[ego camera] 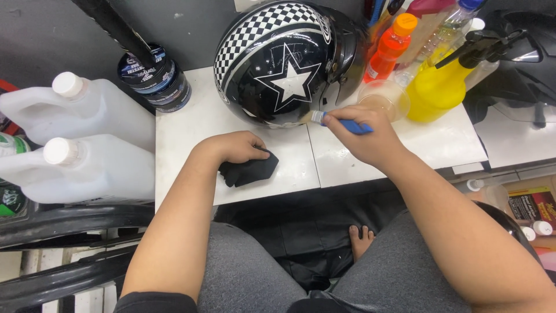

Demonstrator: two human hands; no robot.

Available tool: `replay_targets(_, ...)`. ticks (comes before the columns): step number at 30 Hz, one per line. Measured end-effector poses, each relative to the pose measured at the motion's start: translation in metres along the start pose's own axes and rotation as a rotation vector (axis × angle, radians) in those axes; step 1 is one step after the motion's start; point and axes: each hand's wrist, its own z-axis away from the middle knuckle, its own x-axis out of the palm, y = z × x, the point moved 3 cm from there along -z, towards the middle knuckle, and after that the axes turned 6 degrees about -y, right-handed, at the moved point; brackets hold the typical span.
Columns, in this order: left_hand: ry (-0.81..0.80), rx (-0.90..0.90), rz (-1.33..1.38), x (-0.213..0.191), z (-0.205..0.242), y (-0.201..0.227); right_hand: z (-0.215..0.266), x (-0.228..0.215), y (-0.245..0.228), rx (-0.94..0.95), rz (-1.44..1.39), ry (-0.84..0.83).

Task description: The person applies a liquid to a black motorcycle helmet with a checkered pattern using a brush, then wipes the helmet with a black cloth. The person rotates the helmet to clean different areas.

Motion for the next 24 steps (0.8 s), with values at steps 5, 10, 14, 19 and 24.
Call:
replay_targets(5,0.001,-0.006,-0.006,0.001,-0.005,-0.007,0.001,0.011,0.014,0.032,0.018,0.026)
replay_targets(10,0.01,0.001,-0.031,-0.004,-0.002,0.0,-0.004,-0.001,0.019,-0.086,0.151,0.124)
replay_targets(14,-0.018,-0.02,-0.015,-0.006,0.003,0.009,-0.006,-0.003,0.027,0.107,0.133,0.046)
replay_targets(19,-0.051,0.007,-0.024,-0.003,-0.012,0.011,-0.009,0.004,0.023,0.244,0.109,-0.05)
replay_targets(24,-0.045,-0.011,-0.007,-0.003,-0.011,0.013,-0.006,0.006,0.014,0.248,0.066,-0.074)
